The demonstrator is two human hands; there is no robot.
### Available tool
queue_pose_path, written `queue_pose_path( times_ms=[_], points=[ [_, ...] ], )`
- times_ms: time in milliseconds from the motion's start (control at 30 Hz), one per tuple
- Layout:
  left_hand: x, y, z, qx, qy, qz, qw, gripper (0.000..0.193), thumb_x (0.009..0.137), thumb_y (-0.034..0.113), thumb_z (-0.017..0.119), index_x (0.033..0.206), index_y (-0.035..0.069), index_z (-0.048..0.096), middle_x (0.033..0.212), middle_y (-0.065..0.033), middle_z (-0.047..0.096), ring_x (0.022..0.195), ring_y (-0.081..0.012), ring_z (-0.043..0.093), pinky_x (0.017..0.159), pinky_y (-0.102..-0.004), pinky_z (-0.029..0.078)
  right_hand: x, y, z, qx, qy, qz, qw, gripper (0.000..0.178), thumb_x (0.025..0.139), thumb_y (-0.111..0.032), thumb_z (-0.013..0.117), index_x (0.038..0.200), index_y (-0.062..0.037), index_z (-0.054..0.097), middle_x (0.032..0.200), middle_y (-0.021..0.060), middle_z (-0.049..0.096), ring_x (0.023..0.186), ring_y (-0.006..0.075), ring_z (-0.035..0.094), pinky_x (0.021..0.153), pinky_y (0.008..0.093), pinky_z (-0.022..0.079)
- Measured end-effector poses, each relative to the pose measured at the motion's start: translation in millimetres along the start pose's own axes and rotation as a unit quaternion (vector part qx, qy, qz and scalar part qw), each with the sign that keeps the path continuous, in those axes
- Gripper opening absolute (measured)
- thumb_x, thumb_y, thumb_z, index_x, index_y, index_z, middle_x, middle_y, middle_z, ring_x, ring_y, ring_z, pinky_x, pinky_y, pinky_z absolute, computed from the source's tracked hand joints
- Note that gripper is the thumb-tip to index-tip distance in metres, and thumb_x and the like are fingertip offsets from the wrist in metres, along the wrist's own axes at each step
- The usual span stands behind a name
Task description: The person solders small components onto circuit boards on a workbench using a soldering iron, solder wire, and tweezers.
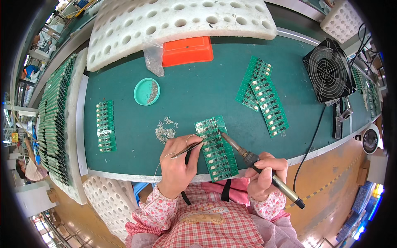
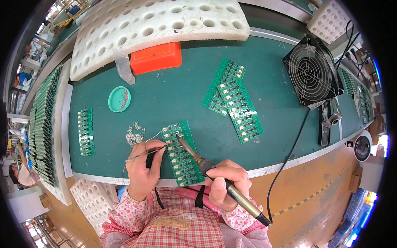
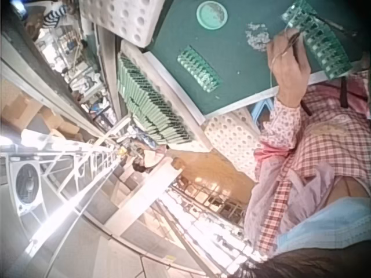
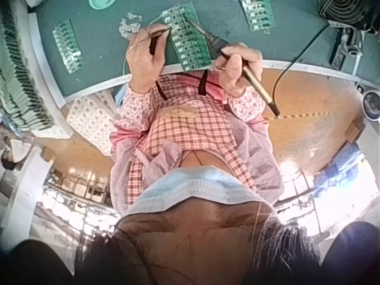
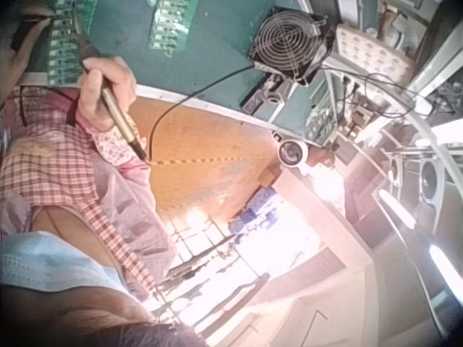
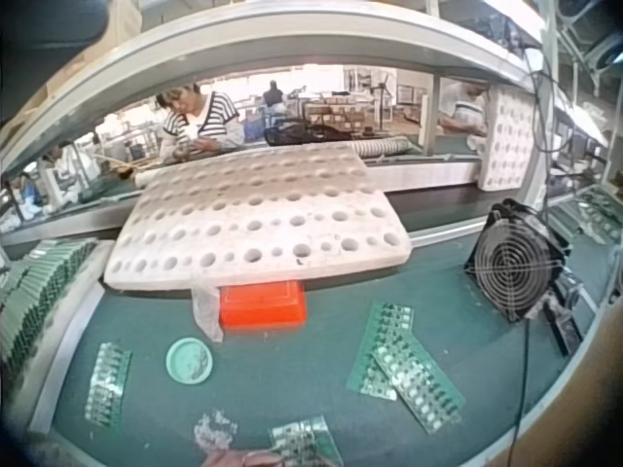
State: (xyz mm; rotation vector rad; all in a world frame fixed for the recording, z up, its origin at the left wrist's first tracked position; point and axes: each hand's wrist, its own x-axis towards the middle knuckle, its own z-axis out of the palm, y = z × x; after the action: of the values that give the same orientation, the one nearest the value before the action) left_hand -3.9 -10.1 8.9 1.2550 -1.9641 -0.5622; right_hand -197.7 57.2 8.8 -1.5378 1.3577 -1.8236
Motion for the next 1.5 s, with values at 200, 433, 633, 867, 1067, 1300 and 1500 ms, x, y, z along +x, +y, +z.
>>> queue_pose_path(
  times_ms=[200, 433, 633, 867, 1067, 1300, 1500],
  points=[
    [0, 0, 0, 0.0, 0.001, -0.003, 1.0, 0.013, 0.084, -0.003, 0.071, 0.097, 0.0, 0.07, 0.097, -0.0097, 0.072, 0.086, -0.0265, 0.065, 0.077, -0.0339, 0.051, 2, 1, 4, 0.037, 0.014, -0.022, 0.999, 0.024, 0.1, -0.024, 0.056, 0.101, -0.0001, 0.054, 0.062, 0.0055, 0.064, 0.052, 0.0151, 0.06, 0.052, 0.0304, 0.05],
    [-1, -2, 1, -0.005, 0.006, 0.003, 1.0, 0.014, 0.084, -0.002, 0.071, 0.098, 0.001, 0.07, 0.098, -0.0097, 0.072, 0.087, -0.0271, 0.066, 0.078, -0.034, 0.051, 3, 5, 8, 0.082, 0.036, -0.045, 0.995, 0.026, 0.101, -0.026, 0.057, 0.103, -0.0012, 0.051, 0.065, 0.0056, 0.066, 0.054, 0.0147, 0.061, 0.053, 0.0299, 0.051],
    [0, -1, 0, -0.004, 0.0, -0.002, 1.0, 0.015, 0.084, -0.001, 0.072, 0.098, 0.001, 0.07, 0.098, -0.0099, 0.072, 0.087, -0.0276, 0.066, 0.078, -0.0346, 0.051, 4, 5, 10, 0.084, 0.035, -0.041, 0.995, 0.026, 0.101, -0.027, 0.057, 0.104, -0.0019, 0.051, 0.069, 0.0056, 0.067, 0.055, 0.0145, 0.061, 0.054, 0.0299, 0.051],
    [0, 0, 1, -0.009, 0.008, 0.001, 1.0, 0.014, 0.084, -0.001, 0.072, 0.098, 0.001, 0.069, 0.097, -0.0099, 0.071, 0.086, -0.028, 0.065, 0.077, -0.035, 0.051, 5, 6, 8, 0.08, 0.026, -0.048, 0.995, 0.026, 0.101, -0.027, 0.057, 0.103, -0.0019, 0.051, 0.069, 0.0054, 0.067, 0.055, 0.0144, 0.061, 0.054, 0.0299, 0.051],
    [0, -1, 1, -0.008, 0.01, 0.001, 1.0, 0.014, 0.084, -0.002, 0.071, 0.097, 0.001, 0.069, 0.095, -0.0098, 0.071, 0.084, -0.0281, 0.065, 0.076, -0.0351, 0.05, 4, 5, 9, 0.08, 0.033, -0.054, 0.995, 0.022, 0.1, -0.023, 0.058, 0.102, -0.0013, 0.052, 0.067, 0.0047, 0.066, 0.054, 0.0139, 0.06, 0.052, 0.0295, 0.049],
    [1, -1, 2, -0.008, 0.015, 0.011, 1.0, 0.012, 0.082, -0.003, 0.071, 0.094, -0.001, 0.069, 0.096, -0.0098, 0.071, 0.084, -0.0289, 0.065, 0.076, -0.0353, 0.051, 6, -1, 8, -0.036, -0.035, 0.055, 0.997, 0.006, 0.09, -0.007, 0.06, 0.086, -0.0027, 0.062, 0.06, 0.0045, 0.061, 0.047, 0.0138, 0.053, 0.045, 0.029, 0.042],
    [1, -1, 2, -0.01, 0.017, 0.01, 1.0, 0.015, 0.081, -0.005, 0.072, 0.095, 0.0, 0.069, 0.096, -0.0096, 0.071, 0.085, -0.0289, 0.065, 0.075, -0.0355, 0.051, 9, 0, 15, -0.051, -0.065, 0.035, 0.996, 0.003, 0.085, -0.003, 0.065, 0.086, -0.0042, 0.063, 0.063, 0.0055, 0.065, 0.045, 0.0158, 0.053, 0.045, 0.0296, 0.043]
  ],
)
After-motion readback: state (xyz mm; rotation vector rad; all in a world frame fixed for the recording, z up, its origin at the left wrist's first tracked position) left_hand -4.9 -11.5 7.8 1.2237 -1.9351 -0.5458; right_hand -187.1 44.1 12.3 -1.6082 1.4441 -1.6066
